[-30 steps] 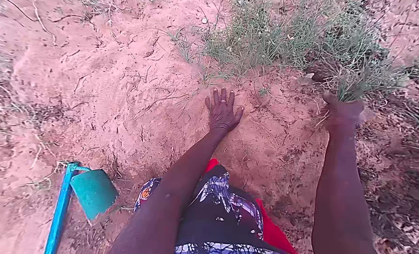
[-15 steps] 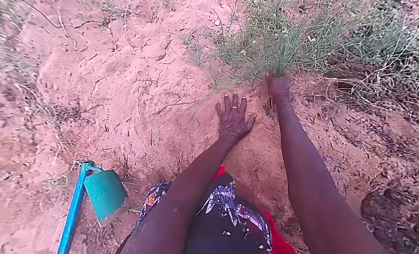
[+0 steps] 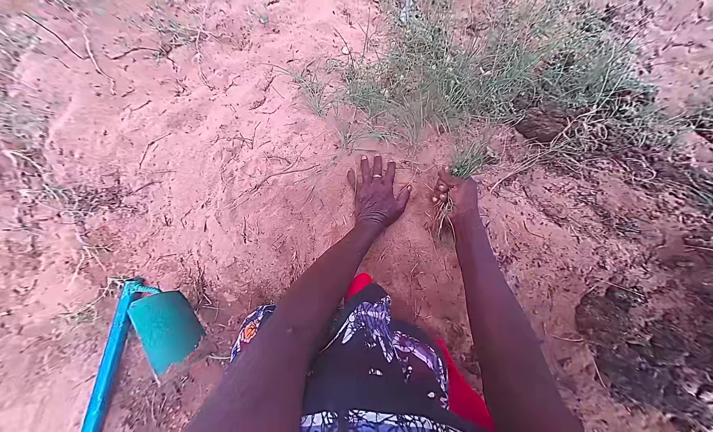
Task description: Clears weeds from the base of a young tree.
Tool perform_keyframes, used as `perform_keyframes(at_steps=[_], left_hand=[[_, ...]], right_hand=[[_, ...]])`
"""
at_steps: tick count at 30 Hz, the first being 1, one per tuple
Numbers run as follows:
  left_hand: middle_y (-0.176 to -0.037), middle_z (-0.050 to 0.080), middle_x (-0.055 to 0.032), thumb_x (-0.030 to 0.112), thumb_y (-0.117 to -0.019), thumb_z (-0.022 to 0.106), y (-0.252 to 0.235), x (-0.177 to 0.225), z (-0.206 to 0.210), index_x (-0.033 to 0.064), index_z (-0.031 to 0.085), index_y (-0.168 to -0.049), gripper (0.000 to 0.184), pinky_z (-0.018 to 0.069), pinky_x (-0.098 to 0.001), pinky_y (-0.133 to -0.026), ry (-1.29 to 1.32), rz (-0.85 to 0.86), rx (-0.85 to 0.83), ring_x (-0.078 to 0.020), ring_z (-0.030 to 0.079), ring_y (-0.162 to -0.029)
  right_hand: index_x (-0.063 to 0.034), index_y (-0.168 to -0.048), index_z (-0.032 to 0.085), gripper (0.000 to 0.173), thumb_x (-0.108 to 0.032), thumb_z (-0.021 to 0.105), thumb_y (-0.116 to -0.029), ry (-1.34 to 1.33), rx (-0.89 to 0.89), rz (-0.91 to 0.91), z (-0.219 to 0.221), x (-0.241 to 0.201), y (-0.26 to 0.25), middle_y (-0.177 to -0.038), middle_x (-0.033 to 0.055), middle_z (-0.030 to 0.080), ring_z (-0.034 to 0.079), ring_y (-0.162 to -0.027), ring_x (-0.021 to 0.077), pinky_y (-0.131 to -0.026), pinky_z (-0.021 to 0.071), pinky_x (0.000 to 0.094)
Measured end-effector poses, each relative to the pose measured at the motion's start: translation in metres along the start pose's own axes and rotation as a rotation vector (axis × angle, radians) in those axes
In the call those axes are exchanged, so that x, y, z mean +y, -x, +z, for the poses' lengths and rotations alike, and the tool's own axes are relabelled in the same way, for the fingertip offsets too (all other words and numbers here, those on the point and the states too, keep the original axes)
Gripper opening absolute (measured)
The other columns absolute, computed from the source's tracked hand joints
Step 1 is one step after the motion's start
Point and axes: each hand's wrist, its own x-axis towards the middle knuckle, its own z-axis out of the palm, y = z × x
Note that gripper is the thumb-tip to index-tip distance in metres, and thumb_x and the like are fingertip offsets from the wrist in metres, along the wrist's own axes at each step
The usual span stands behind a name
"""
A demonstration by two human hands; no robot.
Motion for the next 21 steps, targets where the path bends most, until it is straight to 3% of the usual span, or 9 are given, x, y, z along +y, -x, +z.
perform_keyframes(at_steps=[5,7,9,10,13,15,16,18,21], left_hand=[[-0.168,0.028,-0.0149,0.066,-0.0985,0.041,0.001,0.000,-0.004,0.0183,0.044,-0.157,0.075,0.0043,-0.0730,-0.119,0.025,0.005,-0.008,-0.0439,0.014,-0.156],[-0.168,0.027,-0.0150,0.066,-0.0985,0.042,0.002,0.000,-0.004,0.0179,0.043,-0.157,0.076,0.0044,-0.0734,-0.119,0.021,0.003,-0.021,-0.0439,0.014,-0.156],[-0.169,0.025,-0.0143,0.066,-0.0986,0.042,0.001,0.001,-0.004,0.0186,0.042,-0.158,0.075,0.0032,-0.0735,-0.119,0.016,-0.005,-0.040,-0.0433,0.012,-0.157],[-0.169,0.024,-0.0138,0.066,-0.0985,0.041,0.002,0.002,-0.004,0.0194,0.042,-0.158,0.076,0.0033,-0.0736,-0.119,0.011,-0.009,-0.050,-0.0429,0.011,-0.157],[-0.169,0.025,-0.0131,0.066,-0.0985,0.040,0.002,0.001,-0.005,0.0208,0.042,-0.158,0.075,0.0031,-0.0735,-0.119,0.019,-0.013,-0.056,-0.0429,0.011,-0.157],[-0.169,0.025,-0.0124,0.066,-0.0984,0.041,0.003,0.002,-0.005,0.0213,0.042,-0.158,0.074,0.0026,-0.0734,-0.119,0.032,-0.022,-0.062,-0.0426,0.011,-0.157],[-0.169,0.026,-0.0125,0.065,-0.0984,0.041,0.003,0.001,-0.005,0.0210,0.043,-0.158,0.074,0.0030,-0.0737,-0.118,0.035,-0.025,-0.058,-0.0427,0.012,-0.157],[-0.169,0.028,-0.0129,0.065,-0.0987,0.041,0.003,0.001,-0.003,0.0206,0.044,-0.157,0.073,0.0042,-0.0743,-0.118,0.029,-0.024,-0.035,-0.0432,0.013,-0.157],[-0.167,0.032,-0.0136,0.066,-0.0981,0.041,0.005,0.000,0.001,0.0199,0.047,-0.155,0.073,0.0082,-0.0753,-0.117,0.007,-0.019,0.013,-0.0448,0.017,-0.156]], right_hand=[[-0.0110,-0.091,0.055,0.014,-0.002,0.064,-0.0969,0.182,0.213,-0.247,-0.075,-0.039,0.039,-0.052,-0.0059,0.048,0.044,-0.037,0.0039,-0.040,0.0460,0.0202],[-0.0121,-0.109,0.054,0.040,-0.002,0.081,-0.0816,0.362,0.399,-0.387,-0.098,-0.060,0.032,-0.073,-0.0062,0.057,0.053,-0.052,0.0021,-0.051,0.0520,0.0211],[-0.0054,-0.137,0.049,0.075,-0.010,0.089,-0.0735,0.511,0.439,-0.419,-0.102,-0.080,0.006,-0.114,0.0063,0.062,0.063,-0.090,0.0120,-0.081,0.0567,0.0348],[-0.0028,-0.141,0.048,0.078,-0.014,0.089,-0.0751,0.543,0.431,-0.396,-0.093,-0.086,-0.012,-0.122,0.0116,0.062,0.063,-0.100,0.0169,-0.089,0.0550,0.0401],[-0.0029,-0.128,0.055,0.057,-0.015,0.085,-0.0810,0.503,0.324,-0.252,-0.042,-0.084,-0.084,-0.100,0.0059,0.062,0.060,-0.075,0.0106,-0.068,0.0542,0.0311],[-0.0002,-0.128,0.055,0.057,-0.013,0.085,-0.0809,0.559,0.213,-0.139,-0.014,-0.073,-0.126,-0.107,0.0104,0.062,0.061,-0.086,0.0168,-0.077,0.0546,0.0376],[0.0046,-0.132,0.054,0.061,-0.010,0.084,-0.0802,0.610,0.181,-0.086,-0.003,-0.068,-0.144,-0.118,0.0182,0.063,0.062,-0.101,0.0259,-0.088,0.0540,0.0474],[0.0098,-0.133,0.053,0.063,-0.007,0.082,-0.0798,0.795,0.154,-0.054,0.015,-0.058,-0.181,-0.125,0.0284,0.060,0.060,-0.113,0.0385,-0.094,0.0503,0.0594],[0.0118,-0.127,0.057,0.049,-0.014,0.073,-0.0881,1.062,0.147,-0.053,0.043,-0.054,-0.199,-0.132,0.0341,0.056,0.054,-0.126,0.0461,-0.101,0.0443,0.0638]])
